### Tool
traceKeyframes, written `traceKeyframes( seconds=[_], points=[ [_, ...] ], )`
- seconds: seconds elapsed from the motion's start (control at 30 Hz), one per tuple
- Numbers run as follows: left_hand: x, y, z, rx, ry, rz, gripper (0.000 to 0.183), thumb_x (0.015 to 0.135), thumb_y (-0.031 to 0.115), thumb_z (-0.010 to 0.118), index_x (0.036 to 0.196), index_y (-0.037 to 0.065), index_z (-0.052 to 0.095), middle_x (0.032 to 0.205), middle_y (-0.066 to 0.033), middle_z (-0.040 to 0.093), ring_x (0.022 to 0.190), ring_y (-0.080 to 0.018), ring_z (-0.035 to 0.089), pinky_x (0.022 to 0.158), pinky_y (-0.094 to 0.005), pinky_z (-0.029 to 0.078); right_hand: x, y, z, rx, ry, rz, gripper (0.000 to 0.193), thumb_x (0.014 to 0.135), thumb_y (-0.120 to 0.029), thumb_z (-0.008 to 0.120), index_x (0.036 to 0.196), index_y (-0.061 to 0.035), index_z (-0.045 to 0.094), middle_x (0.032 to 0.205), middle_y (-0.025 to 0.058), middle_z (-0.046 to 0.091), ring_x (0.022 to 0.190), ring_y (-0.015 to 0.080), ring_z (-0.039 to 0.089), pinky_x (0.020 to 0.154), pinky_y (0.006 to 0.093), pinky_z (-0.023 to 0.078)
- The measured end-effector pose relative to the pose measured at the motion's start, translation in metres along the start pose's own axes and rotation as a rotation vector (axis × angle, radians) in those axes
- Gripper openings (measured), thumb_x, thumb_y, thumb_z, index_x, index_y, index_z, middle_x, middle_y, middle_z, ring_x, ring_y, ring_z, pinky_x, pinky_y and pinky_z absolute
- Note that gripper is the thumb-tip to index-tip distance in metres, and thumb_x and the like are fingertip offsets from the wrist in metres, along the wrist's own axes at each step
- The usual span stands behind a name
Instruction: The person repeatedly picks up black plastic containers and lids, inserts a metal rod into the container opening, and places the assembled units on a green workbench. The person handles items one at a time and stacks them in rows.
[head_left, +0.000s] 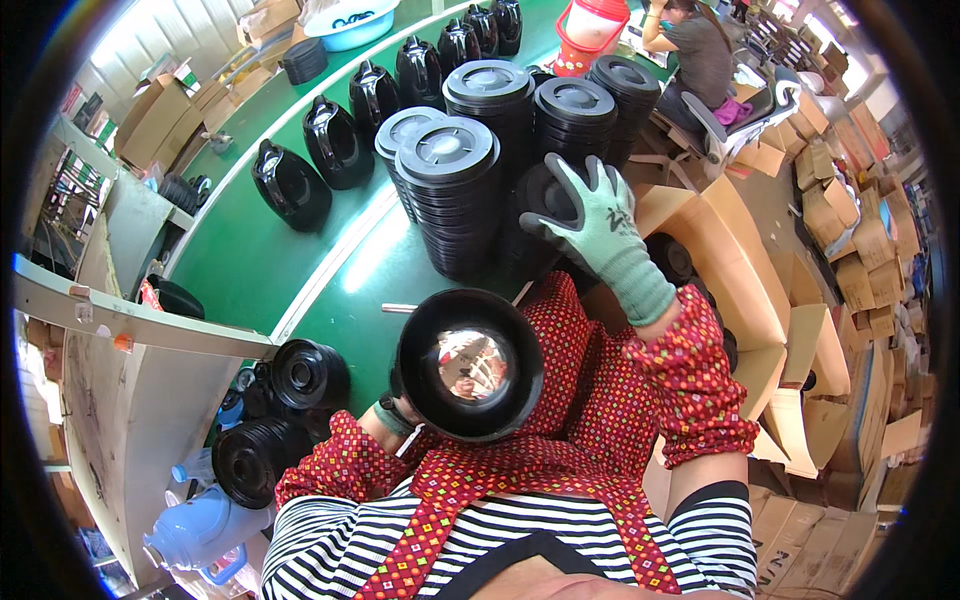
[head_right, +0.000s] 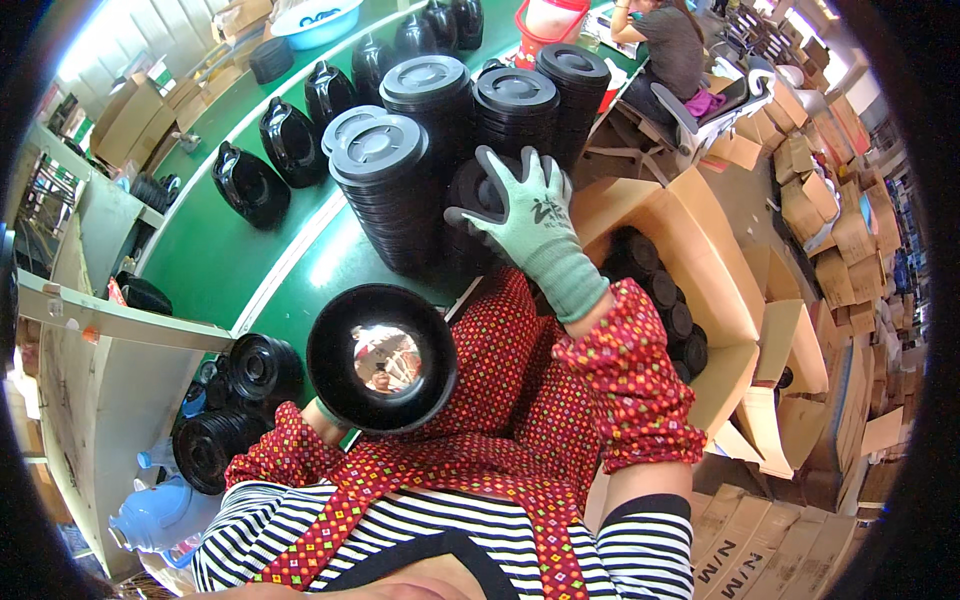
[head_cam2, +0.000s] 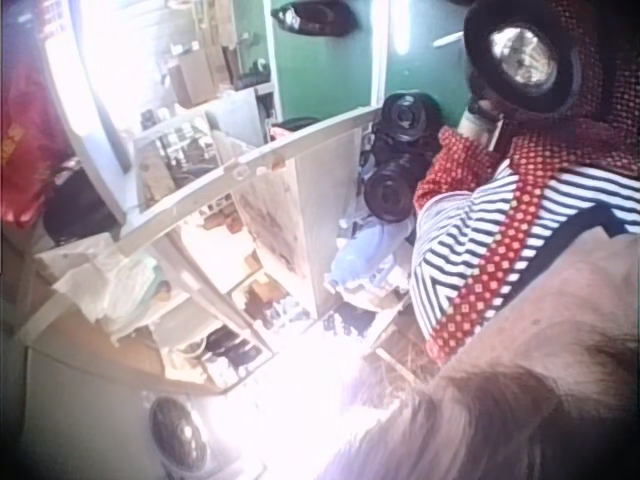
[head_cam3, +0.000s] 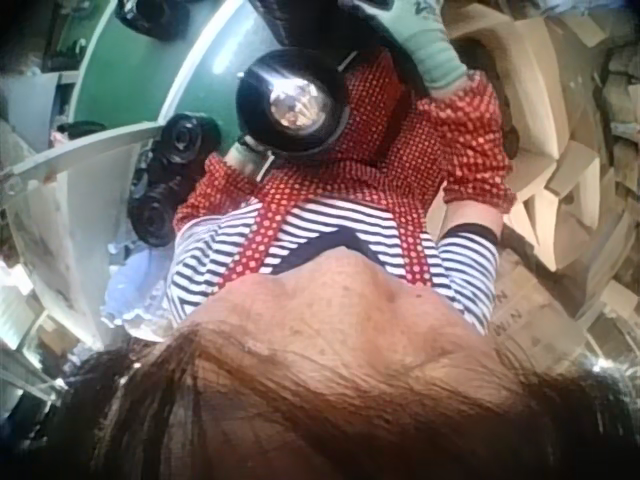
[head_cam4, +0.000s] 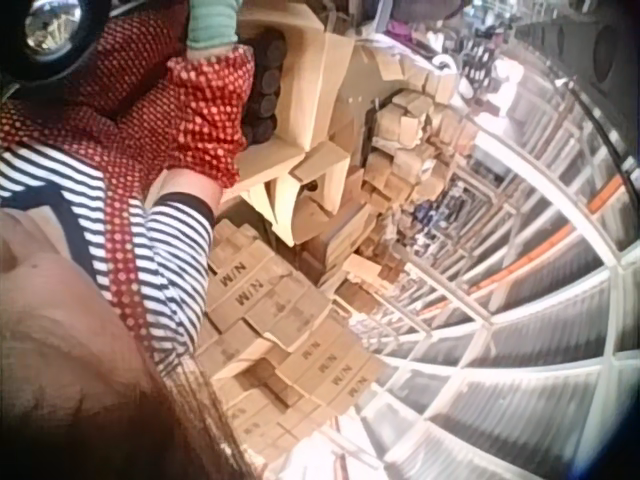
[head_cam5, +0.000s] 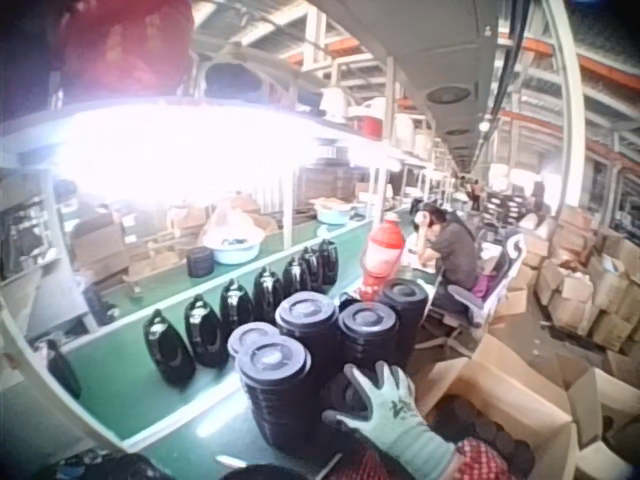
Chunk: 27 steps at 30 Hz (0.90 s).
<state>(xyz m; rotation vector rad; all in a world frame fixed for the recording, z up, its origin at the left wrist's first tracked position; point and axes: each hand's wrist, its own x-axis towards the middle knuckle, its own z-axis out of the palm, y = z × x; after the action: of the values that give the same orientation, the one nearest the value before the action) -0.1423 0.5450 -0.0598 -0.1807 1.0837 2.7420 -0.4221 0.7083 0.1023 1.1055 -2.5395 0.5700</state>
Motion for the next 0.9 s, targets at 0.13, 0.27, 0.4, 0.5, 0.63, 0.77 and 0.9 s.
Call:
traceKeyframes(
  seconds=[0.13,0.27,0.4,0.5,0.63,0.77,0.9],
  points=[
    [-0.018,0.011,-0.016,-0.005,0.168,0.145,0.049,0.107,0.02,0.06,0.152,0.004,0.049,0.145,-0.0178,0.061,0.123,-0.0263,0.066,0.102,-0.0405,0.057,0.007,0.007,0.025,0.035,-0.104,0.026,0.09,0.081,-0.067,0.076,0.157,-0.0284,0.049,0.152,0.0318,0.044,0.135,0.0518,0.042,0.114,0.0619,0.033],
    [-0.008,0.012,-0.013,-0.031,0.159,0.167,0.05,0.106,0.019,0.061,0.151,0.003,0.049,0.145,-0.0179,0.061,0.125,-0.0267,0.065,0.104,-0.0413,0.057,0.0,-0.001,0.009,0.057,-0.016,-0.002,0.087,0.082,-0.062,0.077,0.157,-0.0261,0.049,0.152,0.0291,0.046,0.135,0.0503,0.043,0.114,0.0597,0.035],
    [0.01,0.006,-0.002,-0.082,0.043,0.094,0.05,0.105,0.018,0.062,0.151,0.001,0.05,0.146,-0.018,0.061,0.126,-0.0271,0.064,0.106,-0.0421,0.056,-0.048,-0.025,-0.047,0.43,0.039,-0.153,0.087,0.085,-0.051,0.079,0.157,-0.0148,0.049,0.154,0.0247,0.048,0.139,0.048,0.043,0.116,0.0563,0.035],
    [0.024,-0.003,0.007,-0.133,-0.058,0.006,0.05,0.105,0.017,0.063,0.15,0.0,0.05,0.146,-0.018,0.061,0.127,-0.0274,0.064,0.107,-0.0426,0.055,-0.1,-0.036,-0.08,0.591,-0.045,-0.182,0.093,0.084,-0.054,0.079,0.156,-0.0037,0.048,0.158,0.0248,0.045,0.144,0.0465,0.04,0.119,0.0534,0.032],
    [0.035,-0.022,0.011,-0.172,-0.123,-0.074,0.05,0.104,0.015,0.064,0.15,-0.001,0.05,0.146,-0.0181,0.061,0.129,-0.0278,0.063,0.109,-0.0434,0.054,-0.149,-0.039,-0.094,0.635,-0.117,-0.072,0.101,0.081,-0.064,0.078,0.158,-0.0045,0.047,0.16,0.0298,0.039,0.144,0.0478,0.039,0.12,0.0549,0.029],
    [0.03,-0.032,0.005,0.226,-0.145,0.07,0.053,0.1,0.011,0.069,0.148,-0.002,0.052,0.144,-0.0178,0.062,0.127,-0.0272,0.065,0.109,-0.0424,0.055,-0.175,-0.034,-0.101,0.648,-0.102,-0.029,0.102,0.081,-0.065,0.077,0.157,-0.0034,0.047,0.16,0.0298,0.038,0.145,0.0485,0.038,0.12,0.056,0.028],
    [0.028,-0.025,-0.007,0.55,-0.142,0.024,0.056,0.108,0.025,0.057,0.156,0.001,0.042,0.155,-0.0193,0.051,0.137,-0.031,0.056,0.116,-0.0461,0.048,-0.195,-0.025,-0.105,0.69,-0.067,-0.046,0.104,0.087,-0.069,0.07,0.158,0.0016,0.043,0.166,0.0257,0.034,0.153,0.0421,0.033,0.124,0.0514,0.022]
  ],
)
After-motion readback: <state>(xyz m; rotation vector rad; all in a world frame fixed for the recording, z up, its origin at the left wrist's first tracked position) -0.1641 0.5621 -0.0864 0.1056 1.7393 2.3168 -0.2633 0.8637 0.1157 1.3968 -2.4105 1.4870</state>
